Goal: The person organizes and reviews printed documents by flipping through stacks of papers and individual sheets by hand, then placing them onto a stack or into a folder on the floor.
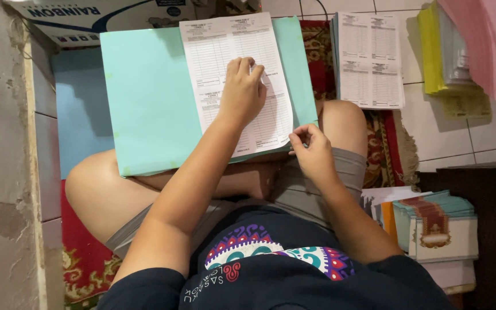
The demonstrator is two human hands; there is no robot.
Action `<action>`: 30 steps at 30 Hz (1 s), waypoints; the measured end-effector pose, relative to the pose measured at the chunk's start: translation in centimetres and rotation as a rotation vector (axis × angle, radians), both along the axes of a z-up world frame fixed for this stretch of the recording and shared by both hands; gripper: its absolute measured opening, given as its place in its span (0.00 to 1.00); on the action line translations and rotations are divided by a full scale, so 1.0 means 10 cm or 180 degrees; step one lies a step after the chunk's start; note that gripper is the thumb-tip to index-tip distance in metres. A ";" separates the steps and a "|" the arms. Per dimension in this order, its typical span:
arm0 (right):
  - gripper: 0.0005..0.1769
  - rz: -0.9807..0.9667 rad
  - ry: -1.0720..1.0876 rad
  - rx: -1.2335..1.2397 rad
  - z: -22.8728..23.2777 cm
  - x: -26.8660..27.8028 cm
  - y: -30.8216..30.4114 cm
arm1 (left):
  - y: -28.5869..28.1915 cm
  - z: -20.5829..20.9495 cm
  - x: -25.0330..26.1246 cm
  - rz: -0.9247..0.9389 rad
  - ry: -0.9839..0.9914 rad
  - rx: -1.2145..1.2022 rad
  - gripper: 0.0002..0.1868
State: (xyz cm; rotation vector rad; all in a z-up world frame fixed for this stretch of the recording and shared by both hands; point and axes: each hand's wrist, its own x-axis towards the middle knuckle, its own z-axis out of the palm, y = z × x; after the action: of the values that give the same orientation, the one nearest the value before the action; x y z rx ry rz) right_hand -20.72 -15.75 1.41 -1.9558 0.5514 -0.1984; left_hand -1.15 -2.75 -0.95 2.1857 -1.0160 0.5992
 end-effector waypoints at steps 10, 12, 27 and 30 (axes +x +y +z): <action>0.04 0.0187 -0.0220 -0.0659 -0.09 -0.06 -0.10 | 0.00 -0.01 0.00 -0.0013 0.0072 -0.0010 0.10; 0.05 0.0174 -0.0236 -0.0855 -0.07 -0.07 -0.09 | -0.01 -0.03 0.02 0.0016 0.0017 -0.0042 0.09; 0.01 -0.0195 -0.0341 0.0594 -0.19 -0.04 0.03 | 0.00 -0.03 0.02 0.0014 0.0011 -0.0007 0.10; 0.04 -0.0054 -0.0237 0.0621 -0.06 -0.05 0.04 | 0.00 -0.04 0.01 0.0007 0.0095 -0.0005 0.11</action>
State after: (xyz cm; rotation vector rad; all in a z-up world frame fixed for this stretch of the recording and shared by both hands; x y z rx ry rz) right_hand -21.18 -15.38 0.83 -1.7482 0.5191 -0.2190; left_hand -1.02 -2.76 -1.30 2.1882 -0.9974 0.5668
